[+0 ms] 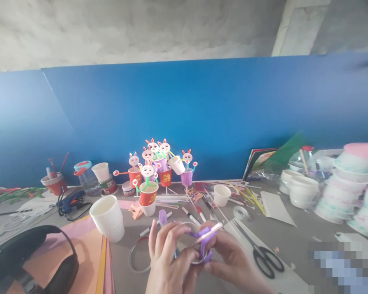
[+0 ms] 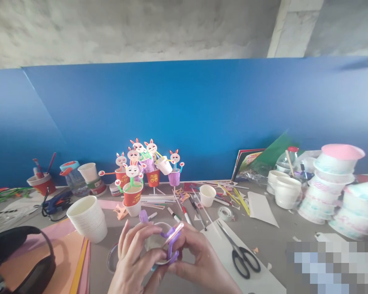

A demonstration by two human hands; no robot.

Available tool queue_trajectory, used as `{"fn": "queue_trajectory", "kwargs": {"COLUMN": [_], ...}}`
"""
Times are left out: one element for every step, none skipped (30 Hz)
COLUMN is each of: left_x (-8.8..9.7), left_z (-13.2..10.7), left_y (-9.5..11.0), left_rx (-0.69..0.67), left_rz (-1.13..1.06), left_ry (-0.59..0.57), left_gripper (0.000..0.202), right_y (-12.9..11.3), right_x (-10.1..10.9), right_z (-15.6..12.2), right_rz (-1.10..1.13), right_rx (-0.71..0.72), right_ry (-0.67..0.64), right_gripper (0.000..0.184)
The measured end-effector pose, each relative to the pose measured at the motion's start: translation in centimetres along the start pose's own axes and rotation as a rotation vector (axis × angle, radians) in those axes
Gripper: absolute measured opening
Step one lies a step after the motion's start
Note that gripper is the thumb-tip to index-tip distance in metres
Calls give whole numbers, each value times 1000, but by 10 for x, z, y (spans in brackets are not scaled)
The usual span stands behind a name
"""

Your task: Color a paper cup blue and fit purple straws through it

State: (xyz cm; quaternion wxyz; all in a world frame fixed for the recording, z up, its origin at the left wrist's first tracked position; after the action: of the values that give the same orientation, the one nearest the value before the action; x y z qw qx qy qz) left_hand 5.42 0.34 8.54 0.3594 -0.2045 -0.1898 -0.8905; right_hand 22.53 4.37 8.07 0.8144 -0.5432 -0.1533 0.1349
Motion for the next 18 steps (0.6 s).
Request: {"fn": "queue_trajectory", "kwargs": {"left_x": [-1, -1, -2, -2, -3, -3, -3, -3, -3, -3, -3, -3, -3, -3, -3, -3, -3, -4], "left_z": [0, 1, 1, 1, 0, 0, -1, -1, -2, -2, -3, -3, -3, -4, -4, -4, -5, -5], "left_y": [1, 1, 2, 3, 3, 3, 3, 2, 1, 1, 0, -1, -2, -2, -2, -3, -3, -3], "left_rx": [7, 17, 28, 39, 47, 51, 52, 49, 45, 40, 36, 33, 31, 33, 38, 47, 60, 73], "left_rz": [-9, -20, -33, -49, -66, -83, -98, -111, -122, -131, -138, -145, -152, -160, -168, -178, -190, -201], "left_ry": [2, 4, 8, 11, 14, 16, 14, 9, -1, -13, -26, -38, -48, -57, -62, -64, -62, -56], "left_gripper": [22, 22, 21, 21, 21, 20, 20, 19, 18, 17, 16, 16, 17, 18, 18, 18, 18, 17], "right_y": [0, 0, 0, 0, 0, 1, 2, 3, 4, 6, 8, 9, 11, 12, 13, 14, 15, 16], "right_x": [0, 0, 0, -1, -1, -1, -1, -1, -1, 0, 0, 0, 0, 0, 0, 1, 1, 1], "right_z": [0, 0, 0, 1, 1, 1, 1, 1, 1, 1, 1, 0, 0, -1, -1, -2, -2, -3], "right_rz": [13, 27, 42, 55, 63, 69, 77, 88, 107, 131, 157, 182, 202, 215, 220, 217, 209, 198], "right_rx": [-14, -25, -36, -46, -57, -66, -75, -87, -102, -118, -137, -160, -184, -206, -223, -235, -242, -241], "right_ry": [-7, -18, -29, -40, -48, -52, -54, -58, -64, -73, -82, -90, -94, -97, -100, -101, -101, -100], "right_gripper": [30, 30, 30, 31, 31, 32, 32, 32, 32, 33, 33, 34, 34, 35, 35, 35, 35, 35]}}
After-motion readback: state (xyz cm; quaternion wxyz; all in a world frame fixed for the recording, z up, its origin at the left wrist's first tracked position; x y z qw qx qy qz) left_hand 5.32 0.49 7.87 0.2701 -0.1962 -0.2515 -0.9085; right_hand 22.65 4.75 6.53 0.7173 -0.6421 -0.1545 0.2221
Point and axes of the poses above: each hand's wrist, its own z-axis towards the middle knuckle, its own x-axis out of the back of the hand, y = z × x, the point moved 2 cm from there along z, towards the middle knuckle, and after that the axes turned 7 degrees about -x, right-handed, at the moved point
